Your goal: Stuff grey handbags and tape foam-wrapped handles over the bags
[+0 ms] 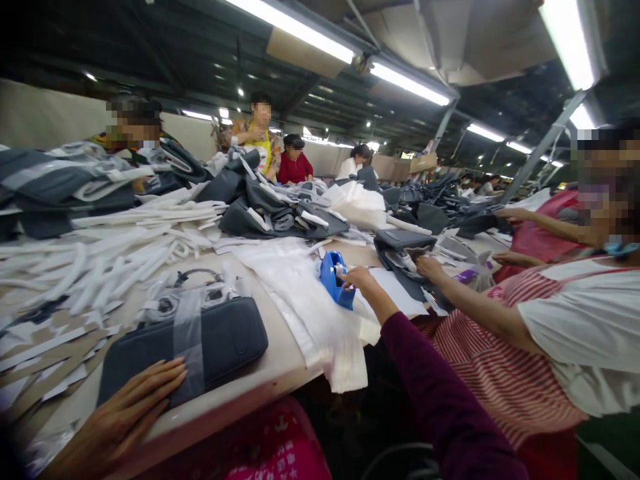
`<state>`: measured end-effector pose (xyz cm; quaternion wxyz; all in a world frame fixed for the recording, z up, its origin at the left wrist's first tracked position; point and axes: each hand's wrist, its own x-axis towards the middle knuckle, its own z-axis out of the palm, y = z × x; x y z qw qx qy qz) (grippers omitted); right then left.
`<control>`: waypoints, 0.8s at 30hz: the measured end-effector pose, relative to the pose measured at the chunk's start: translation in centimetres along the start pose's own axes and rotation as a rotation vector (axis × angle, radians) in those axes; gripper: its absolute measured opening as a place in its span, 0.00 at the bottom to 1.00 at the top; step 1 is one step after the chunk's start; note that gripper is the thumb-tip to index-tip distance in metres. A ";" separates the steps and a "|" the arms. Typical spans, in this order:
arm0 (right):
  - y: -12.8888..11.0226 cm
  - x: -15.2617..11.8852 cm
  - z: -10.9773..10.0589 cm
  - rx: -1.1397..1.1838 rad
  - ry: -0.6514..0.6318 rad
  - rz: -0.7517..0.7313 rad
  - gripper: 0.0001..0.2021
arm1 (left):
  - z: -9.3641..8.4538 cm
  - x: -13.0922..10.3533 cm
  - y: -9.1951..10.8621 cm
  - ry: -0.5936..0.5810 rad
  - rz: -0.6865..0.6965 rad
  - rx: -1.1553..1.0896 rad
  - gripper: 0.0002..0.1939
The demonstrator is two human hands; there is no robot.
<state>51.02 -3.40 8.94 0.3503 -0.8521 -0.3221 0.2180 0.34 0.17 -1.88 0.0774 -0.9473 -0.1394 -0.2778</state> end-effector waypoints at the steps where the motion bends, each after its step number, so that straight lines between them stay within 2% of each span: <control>1: 0.0 0.0 0.4 0.029 0.001 0.006 0.11 | 0.1 0.0 -0.1 -0.004 0.006 0.010 0.25; 6: 0.2 -0.8 0.6 0.239 0.115 -0.017 0.05 | 0.7 -0.5 -0.7 0.008 0.029 -0.001 0.30; 10: 1.4 -3.3 -0.4 0.380 0.245 -0.072 0.13 | 1.5 -1.2 -1.1 -0.009 -0.014 -0.057 0.33; 13: 3.4 -5.8 -0.2 0.419 0.247 -0.084 0.16 | 1.9 -1.5 -1.1 -0.023 -0.036 -0.069 0.33; 17: 6.3 -7.6 1.2 0.403 0.191 -0.049 0.16 | 1.8 -1.6 -1.0 -0.027 -0.040 -0.065 0.33; 21: 7.9 -6.8 2.0 0.321 0.166 -0.067 0.11 | 1.4 -1.3 -1.0 -0.043 -0.017 -0.052 0.31; 24: 8.9 -6.1 1.2 0.176 0.191 -0.072 0.07 | 1.1 -0.8 -1.1 -0.023 0.025 -0.030 0.30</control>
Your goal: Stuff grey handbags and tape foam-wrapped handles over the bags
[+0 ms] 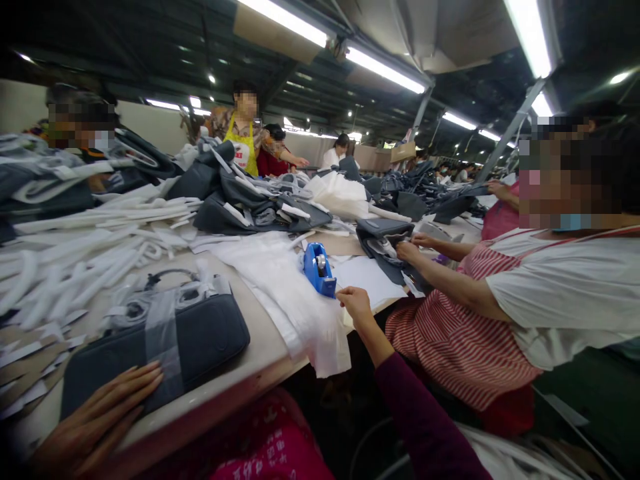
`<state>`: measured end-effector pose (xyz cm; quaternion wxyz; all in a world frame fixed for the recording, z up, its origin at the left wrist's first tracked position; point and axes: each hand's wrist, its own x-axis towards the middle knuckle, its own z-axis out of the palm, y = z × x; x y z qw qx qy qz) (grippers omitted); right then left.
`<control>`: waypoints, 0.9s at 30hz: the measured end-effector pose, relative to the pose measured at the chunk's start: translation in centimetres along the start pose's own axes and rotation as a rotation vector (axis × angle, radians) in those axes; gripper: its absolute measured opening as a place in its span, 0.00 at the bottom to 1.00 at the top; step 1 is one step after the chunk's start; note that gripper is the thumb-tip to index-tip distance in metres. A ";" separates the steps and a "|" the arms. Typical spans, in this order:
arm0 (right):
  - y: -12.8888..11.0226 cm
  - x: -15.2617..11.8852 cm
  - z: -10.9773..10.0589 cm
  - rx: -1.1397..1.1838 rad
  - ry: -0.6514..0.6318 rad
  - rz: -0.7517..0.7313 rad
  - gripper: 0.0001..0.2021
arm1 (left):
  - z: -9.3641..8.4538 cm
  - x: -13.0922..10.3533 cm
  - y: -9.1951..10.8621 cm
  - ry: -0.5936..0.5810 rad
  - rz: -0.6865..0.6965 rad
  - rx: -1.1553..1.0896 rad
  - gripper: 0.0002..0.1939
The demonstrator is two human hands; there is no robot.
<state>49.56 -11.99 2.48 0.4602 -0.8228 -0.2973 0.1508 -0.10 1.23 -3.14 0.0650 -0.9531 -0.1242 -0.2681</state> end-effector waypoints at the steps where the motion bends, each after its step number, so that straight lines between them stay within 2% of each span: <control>1: 0.2 0.0 -0.6 -0.066 0.013 -0.006 0.06 | -0.1 0.2 0.1 0.006 0.013 0.001 0.29; 4: -0.2 -1.1 -3.2 -0.271 0.074 -0.052 0.05 | -0.7 0.7 0.7 0.031 0.000 -0.027 0.25; 6: -2.0 -2.5 -4.6 -0.429 0.091 -0.160 0.07 | -1.2 0.9 1.4 0.034 -0.043 -0.055 0.23; 7: -3.5 -3.3 -4.8 -0.522 0.069 -0.250 0.07 | -1.4 0.9 1.7 0.031 -0.058 -0.069 0.23; 9: -7.4 -5.0 -3.9 -0.841 -0.075 -0.605 0.09 | -1.8 1.0 2.4 -0.025 -0.087 -0.096 0.22; 11: -11.9 -7.0 -1.5 -0.979 -0.317 -0.880 0.09 | -2.1 1.0 2.8 -0.059 -0.119 -0.123 0.22; 14: -18.0 -11.0 4.1 -0.966 -0.719 -1.211 0.11 | -2.2 1.1 3.1 -0.076 -0.154 -0.143 0.22; 17: -21.8 -14.8 10.5 -0.879 -0.941 -1.461 0.10 | -2.4 1.1 3.3 -0.076 -0.151 -0.153 0.21; 20: -23.1 -16.5 16.0 -0.929 -1.027 -1.635 0.07 | -2.5 1.1 3.4 -0.052 -0.169 -0.160 0.21; 22: -23.4 -16.6 18.7 -0.994 -1.042 -1.681 0.07 | -2.4 1.0 3.4 -0.036 -0.185 -0.164 0.20; 24: -23.6 -16.4 20.5 -1.023 -1.046 -1.679 0.08 | -2.3 1.0 3.4 -0.034 -0.183 -0.163 0.20; 27: -23.6 -15.8 21.9 -1.017 -1.053 -1.655 0.09 | -2.3 1.0 3.4 -0.062 -0.188 -0.169 0.20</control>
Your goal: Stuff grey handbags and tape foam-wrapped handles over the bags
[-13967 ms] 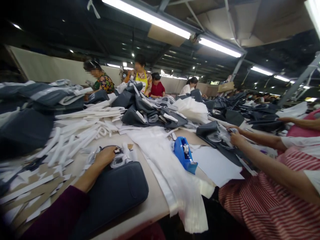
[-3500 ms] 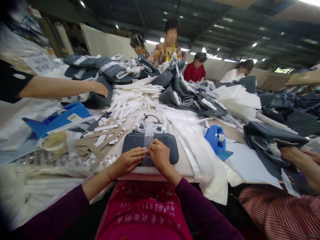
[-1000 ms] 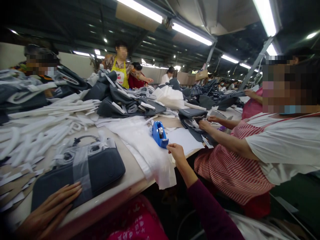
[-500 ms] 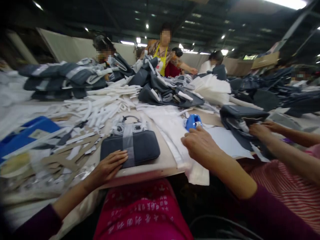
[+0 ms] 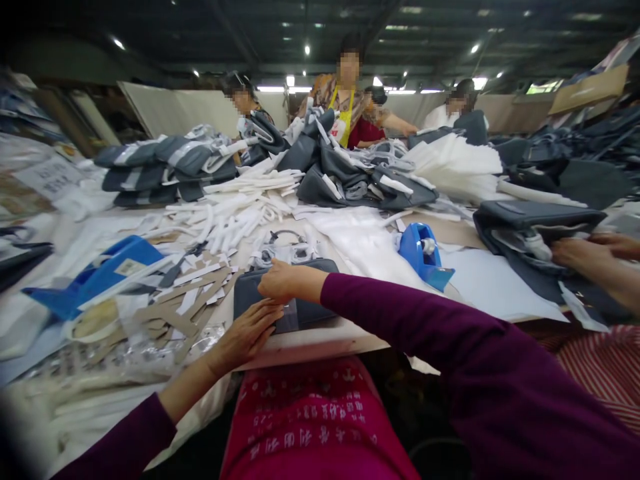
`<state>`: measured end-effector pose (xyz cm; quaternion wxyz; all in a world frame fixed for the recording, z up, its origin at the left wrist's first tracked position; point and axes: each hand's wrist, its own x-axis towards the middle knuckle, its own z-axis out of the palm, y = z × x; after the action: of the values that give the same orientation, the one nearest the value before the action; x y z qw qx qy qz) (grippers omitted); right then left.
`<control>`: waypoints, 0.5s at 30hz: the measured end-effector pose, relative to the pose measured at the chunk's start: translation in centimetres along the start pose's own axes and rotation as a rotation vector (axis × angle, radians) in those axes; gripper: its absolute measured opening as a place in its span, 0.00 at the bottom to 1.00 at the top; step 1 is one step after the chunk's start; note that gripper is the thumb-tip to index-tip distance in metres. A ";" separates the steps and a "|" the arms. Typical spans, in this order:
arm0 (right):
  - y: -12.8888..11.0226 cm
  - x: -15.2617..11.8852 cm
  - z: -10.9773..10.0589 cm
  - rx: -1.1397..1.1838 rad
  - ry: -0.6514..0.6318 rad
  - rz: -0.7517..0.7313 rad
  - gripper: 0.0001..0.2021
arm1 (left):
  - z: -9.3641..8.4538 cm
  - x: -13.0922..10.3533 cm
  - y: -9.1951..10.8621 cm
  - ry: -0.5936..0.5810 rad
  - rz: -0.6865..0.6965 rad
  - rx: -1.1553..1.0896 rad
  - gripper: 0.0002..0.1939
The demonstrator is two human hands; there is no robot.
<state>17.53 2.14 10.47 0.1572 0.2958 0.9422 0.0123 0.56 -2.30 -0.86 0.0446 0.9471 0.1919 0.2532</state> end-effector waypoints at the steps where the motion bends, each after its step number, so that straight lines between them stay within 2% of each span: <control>1: 0.2 0.2 0.1 0.008 0.000 0.002 0.09 | 0.0 0.0 0.0 -0.007 -0.011 -0.003 0.20; 7: 0.8 1.0 1.1 0.053 0.035 0.022 0.07 | -0.2 0.3 0.2 -0.024 -0.024 0.024 0.25; 15: 0.8 0.8 0.8 -0.028 0.020 -0.044 0.06 | -0.3 0.6 0.1 -0.070 0.022 0.063 0.26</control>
<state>17.56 3.21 9.54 0.1521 0.2727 0.9497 0.0253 0.94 -2.18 -0.31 0.0188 0.9583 0.1879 0.2143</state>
